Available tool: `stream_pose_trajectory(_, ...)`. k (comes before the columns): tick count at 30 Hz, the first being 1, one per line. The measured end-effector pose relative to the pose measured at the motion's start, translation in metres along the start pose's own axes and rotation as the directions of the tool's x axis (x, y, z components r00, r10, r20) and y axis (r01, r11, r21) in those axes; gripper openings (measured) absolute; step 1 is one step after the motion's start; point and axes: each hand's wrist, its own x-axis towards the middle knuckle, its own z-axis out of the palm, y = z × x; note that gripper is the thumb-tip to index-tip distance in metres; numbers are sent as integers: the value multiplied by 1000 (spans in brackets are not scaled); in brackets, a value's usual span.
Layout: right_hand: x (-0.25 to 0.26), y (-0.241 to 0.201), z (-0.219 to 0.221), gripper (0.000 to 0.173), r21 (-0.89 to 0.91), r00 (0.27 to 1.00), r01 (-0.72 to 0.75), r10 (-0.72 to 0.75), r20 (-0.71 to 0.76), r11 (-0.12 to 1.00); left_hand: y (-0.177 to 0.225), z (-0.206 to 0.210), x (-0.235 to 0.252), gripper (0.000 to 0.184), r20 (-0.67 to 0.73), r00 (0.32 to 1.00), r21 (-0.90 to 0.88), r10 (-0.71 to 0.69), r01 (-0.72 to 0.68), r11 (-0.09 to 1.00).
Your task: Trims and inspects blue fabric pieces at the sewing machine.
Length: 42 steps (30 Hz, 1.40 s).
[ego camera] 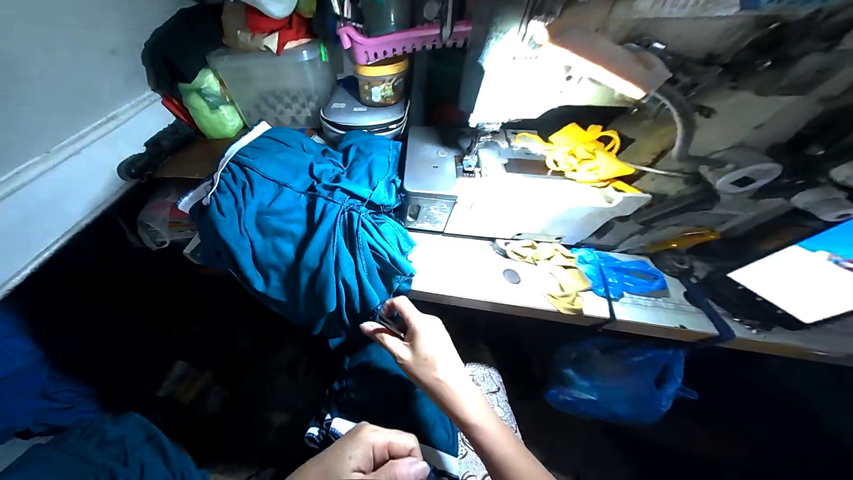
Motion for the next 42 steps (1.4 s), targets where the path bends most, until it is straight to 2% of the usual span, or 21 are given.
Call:
stream_pose_trajectory(1, 3, -1, 5, 40, -111, 995, 58, -67, -80, 992, -2, 2, 5, 31, -11, 1000, 21, 9, -9, 1000)
stream_pose_trajectory(2, 7, 1, 10, 29, -191, 975, 131, -162, -154, 973, -3, 3, 8, 31, -15, 1000, 41, 28, -27, 999)
stream_pose_trajectory(3, 10, 4, 8, 18, -195, 959, 176, -213, -187, 965, -3, 4, 9, 31, -19, 999, 57, 45, -43, 997)
stream_pose_trajectory(5, 11, 8, -11, 16, -35, 975, 167, -170, -141, 985, -1, -1, 5, 31, -71, 996, 77, 54, -48, 996)
stream_pose_trajectory(7, 5, 13, -33, 21, 194, 992, 117, -104, -76, 974, -2, -8, -2, 28, -236, 971, 91, 39, -18, 996)
stream_pose_trajectory(9, -10, 12, -44, 22, 289, 991, 130, -120, -52, 949, -9, -15, 0, 25, -472, 881, 63, 24, 7, 998)
stream_pose_trajectory(11, -25, 11, -41, 23, 281, 972, 234, -228, -52, 931, -14, -20, 14, 25, -672, 740, -35, 10, -46, 998)
stream_pose_trajectory(13, -36, 9, -28, 22, 232, 949, 313, -309, -55, 921, -12, -24, 30, 27, -762, 648, -121, -2, -139, 983)
stream_pose_trajectory(14, -41, 9, -22, 21, 199, 941, 338, -335, -45, 920, -9, -25, 37, 28, -771, 637, -158, -10, -177, 971)
stream_pose_trajectory(16, -46, 13, -12, 19, 167, 934, 351, -356, 0, 921, -3, -23, 47, 27, -752, 659, -208, -16, -215, 954)
stream_pose_trajectory(18, -46, 20, -14, 19, 209, 947, 294, -315, 70, 933, -1, -19, 49, 23, -709, 705, -224, 6, -233, 946)
stream_pose_trajectory(20, -39, 30, -27, 27, 341, 961, 156, -222, 165, 927, -5, -17, 43, 21, -678, 735, -214, 24, -229, 950)
stream_pose_trajectory(23, -26, 38, -42, 40, 532, 941, -86, -106, 321, 843, -13, -14, 30, 20, -688, 726, -157, 17, -171, 973)
stream_pose_trajectory(24, -22, 37, -43, 41, 573, 923, -167, -77, 376, 802, -16, -14, 27, 20, -689, 725, -136, 23, -160, 978)
stream_pose_trajectory(26, -14, 34, -37, 31, 660, 890, -248, -103, 445, 709, -20, -14, 24, 19, -690, 722, -99, 39, -148, 984)
stream_pose_trajectory(28, -4, 24, -29, 21, 709, 874, -263, -150, 462, 654, -20, -15, 24, 18, -693, 719, -62, 56, -137, 989)
stream_pose_trajectory(32, 14, 1, -21, 11, 752, 877, -314, -127, 463, 579, -19, -18, 20, 17, -661, 746, 9, 80, -99, 995)
stream_pose_trajectory(34, 18, -2, -22, 14, 776, 878, -298, -159, 451, 556, -19, -22, 14, 18, -621, 778, 55, 89, -71, 996)
stream_pose_trajectory(36, 17, 3, -26, 14, 772, 861, -273, -213, 462, 574, -20, -27, 5, 19, -570, 817, 99, 85, -35, 995)
stream_pose_trajectory(39, 10, 19, -35, 15, 707, 808, -259, -254, 532, 658, -23, -31, -8, 19, -511, 857, 109, 69, -15, 994)
stream_pose_trajectory(42, 3, 30, -37, 20, 669, 842, -270, -168, 513, 692, -22, -31, -14, 19, -498, 864, 95, 68, -23, 995)
